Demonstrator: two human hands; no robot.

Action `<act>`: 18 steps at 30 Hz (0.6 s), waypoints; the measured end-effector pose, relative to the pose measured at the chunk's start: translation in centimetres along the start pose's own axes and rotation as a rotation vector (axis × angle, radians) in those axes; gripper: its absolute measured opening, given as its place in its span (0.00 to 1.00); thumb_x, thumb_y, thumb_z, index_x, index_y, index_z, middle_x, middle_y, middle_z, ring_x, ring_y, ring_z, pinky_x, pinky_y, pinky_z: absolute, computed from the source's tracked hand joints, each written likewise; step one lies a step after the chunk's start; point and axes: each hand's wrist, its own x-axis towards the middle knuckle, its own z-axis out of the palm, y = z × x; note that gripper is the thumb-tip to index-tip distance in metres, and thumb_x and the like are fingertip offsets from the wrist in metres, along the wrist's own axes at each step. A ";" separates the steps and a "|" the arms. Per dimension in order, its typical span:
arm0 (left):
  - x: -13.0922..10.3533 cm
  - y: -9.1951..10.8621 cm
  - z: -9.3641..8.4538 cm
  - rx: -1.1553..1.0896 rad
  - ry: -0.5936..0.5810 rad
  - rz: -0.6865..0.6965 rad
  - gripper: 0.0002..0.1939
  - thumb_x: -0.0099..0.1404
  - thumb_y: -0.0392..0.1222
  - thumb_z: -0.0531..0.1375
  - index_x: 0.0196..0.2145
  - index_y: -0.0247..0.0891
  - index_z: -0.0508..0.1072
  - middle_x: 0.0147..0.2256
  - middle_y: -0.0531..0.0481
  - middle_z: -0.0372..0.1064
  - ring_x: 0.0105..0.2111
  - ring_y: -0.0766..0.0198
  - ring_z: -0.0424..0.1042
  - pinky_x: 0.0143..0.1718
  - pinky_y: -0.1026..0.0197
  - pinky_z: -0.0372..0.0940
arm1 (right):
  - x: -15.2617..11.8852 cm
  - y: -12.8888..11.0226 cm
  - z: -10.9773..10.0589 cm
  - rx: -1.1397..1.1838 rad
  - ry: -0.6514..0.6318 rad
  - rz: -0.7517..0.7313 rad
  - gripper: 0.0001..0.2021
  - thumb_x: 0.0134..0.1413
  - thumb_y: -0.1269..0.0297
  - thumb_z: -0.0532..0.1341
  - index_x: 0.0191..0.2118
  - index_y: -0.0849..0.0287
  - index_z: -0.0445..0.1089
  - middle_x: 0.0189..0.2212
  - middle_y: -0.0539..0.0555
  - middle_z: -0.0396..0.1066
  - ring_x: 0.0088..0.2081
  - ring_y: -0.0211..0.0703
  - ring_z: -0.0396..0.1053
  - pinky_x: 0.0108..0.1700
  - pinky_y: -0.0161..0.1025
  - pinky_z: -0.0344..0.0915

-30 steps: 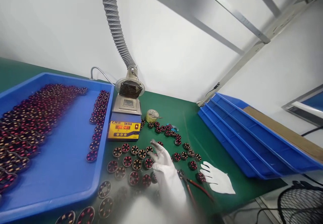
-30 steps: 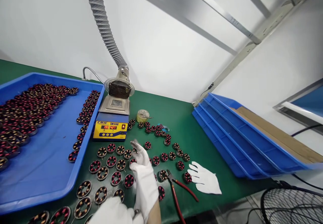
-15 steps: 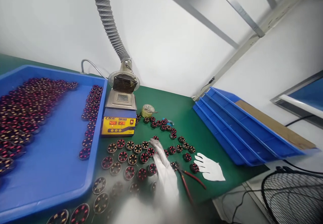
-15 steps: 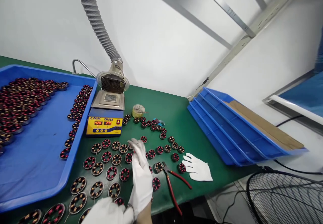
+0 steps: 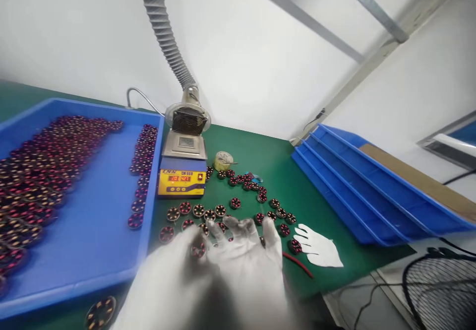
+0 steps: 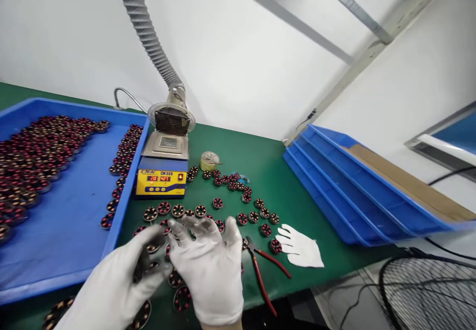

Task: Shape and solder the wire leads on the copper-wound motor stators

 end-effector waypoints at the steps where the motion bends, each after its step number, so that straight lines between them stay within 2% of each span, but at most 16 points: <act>1: 0.6 0.0 -0.5 -0.075 0.001 -0.042 0.22 0.62 0.44 0.53 0.54 0.39 0.61 0.53 0.41 0.64 0.50 0.52 0.66 0.48 0.53 0.62 | 0.0 -0.1 0.1 0.020 0.019 0.046 0.26 0.55 0.42 0.44 0.26 0.48 0.74 0.34 0.51 0.76 0.42 0.52 0.72 0.39 0.54 0.65; 2: 1.2 0.1 -0.7 -0.234 -0.052 -0.044 0.20 0.62 0.42 0.53 0.52 0.38 0.63 0.52 0.43 0.65 0.51 0.54 0.65 0.49 0.54 0.62 | 0.1 -0.1 0.3 0.013 0.034 0.080 0.25 0.54 0.42 0.45 0.24 0.48 0.74 0.32 0.50 0.76 0.39 0.52 0.72 0.39 0.53 0.65; 4: 2.2 0.0 -1.0 -0.525 -0.172 -0.008 0.13 0.60 0.35 0.52 0.41 0.38 0.72 0.42 0.49 0.73 0.43 0.60 0.70 0.45 0.60 0.64 | 0.0 0.0 0.6 -0.032 0.025 0.113 0.25 0.54 0.42 0.46 0.22 0.47 0.74 0.30 0.50 0.76 0.38 0.51 0.72 0.39 0.54 0.64; 5: 2.5 -0.1 -1.1 -0.559 -0.157 0.001 0.12 0.59 0.32 0.51 0.34 0.38 0.74 0.36 0.52 0.75 0.38 0.61 0.72 0.41 0.62 0.65 | 0.0 0.2 0.8 -0.035 -0.002 0.118 0.25 0.53 0.41 0.46 0.22 0.45 0.74 0.30 0.49 0.76 0.39 0.52 0.72 0.40 0.55 0.64; 6: 2.7 -0.2 -1.2 -0.518 -0.092 -0.006 0.12 0.58 0.30 0.51 0.29 0.38 0.74 0.31 0.53 0.74 0.34 0.62 0.72 0.37 0.63 0.65 | 0.0 0.4 0.9 -0.022 -0.034 0.118 0.24 0.52 0.40 0.46 0.23 0.44 0.74 0.32 0.48 0.76 0.41 0.53 0.71 0.42 0.56 0.63; 8: 2.7 -0.6 -1.7 -0.342 0.105 -0.048 0.12 0.59 0.30 0.51 0.27 0.38 0.74 0.28 0.53 0.73 0.31 0.62 0.70 0.35 0.62 0.63 | -0.1 0.8 0.9 -0.012 -0.072 0.086 0.21 0.51 0.39 0.48 0.27 0.39 0.74 0.37 0.46 0.75 0.45 0.53 0.70 0.45 0.59 0.61; 10: 2.2 -0.8 -2.1 -0.228 0.244 -0.084 0.11 0.60 0.31 0.52 0.28 0.39 0.74 0.30 0.51 0.73 0.32 0.61 0.69 0.36 0.59 0.61 | 0.0 1.0 0.8 -0.070 -0.072 0.001 0.15 0.49 0.40 0.53 0.35 0.36 0.73 0.42 0.46 0.73 0.47 0.53 0.68 0.47 0.61 0.61; 11: 1.9 -0.8 -2.2 -0.172 0.268 -0.077 0.10 0.61 0.32 0.53 0.30 0.40 0.74 0.31 0.50 0.73 0.33 0.60 0.68 0.37 0.58 0.61 | 0.1 1.0 0.7 -0.108 -0.068 -0.042 0.14 0.47 0.42 0.56 0.38 0.35 0.72 0.44 0.46 0.72 0.48 0.54 0.67 0.48 0.62 0.61; 13: 1.2 -0.7 -1.6 0.003 0.249 -0.002 0.06 0.61 0.38 0.56 0.33 0.42 0.73 0.31 0.49 0.73 0.33 0.58 0.69 0.35 0.56 0.61 | 0.6 0.9 0.5 -0.163 -0.079 -0.100 0.16 0.43 0.45 0.60 0.42 0.34 0.70 0.46 0.48 0.70 0.51 0.55 0.64 0.49 0.62 0.61; 15: 0.5 -0.3 -0.3 0.170 0.158 0.103 0.05 0.59 0.45 0.59 0.34 0.46 0.72 0.27 0.48 0.71 0.29 0.58 0.69 0.31 0.57 0.63 | 1.5 0.6 0.4 -0.187 -0.102 -0.135 0.18 0.43 0.47 0.61 0.44 0.33 0.69 0.48 0.48 0.69 0.54 0.55 0.61 0.49 0.62 0.61; 18: -0.5 0.4 1.9 0.224 0.068 0.161 0.05 0.62 0.48 0.58 0.35 0.48 0.71 0.25 0.50 0.70 0.25 0.62 0.68 0.27 0.61 0.64 | 2.9 0.6 0.4 -0.249 -0.117 -0.218 0.19 0.45 0.46 0.58 0.47 0.34 0.67 0.51 0.48 0.67 0.56 0.55 0.59 0.51 0.63 0.59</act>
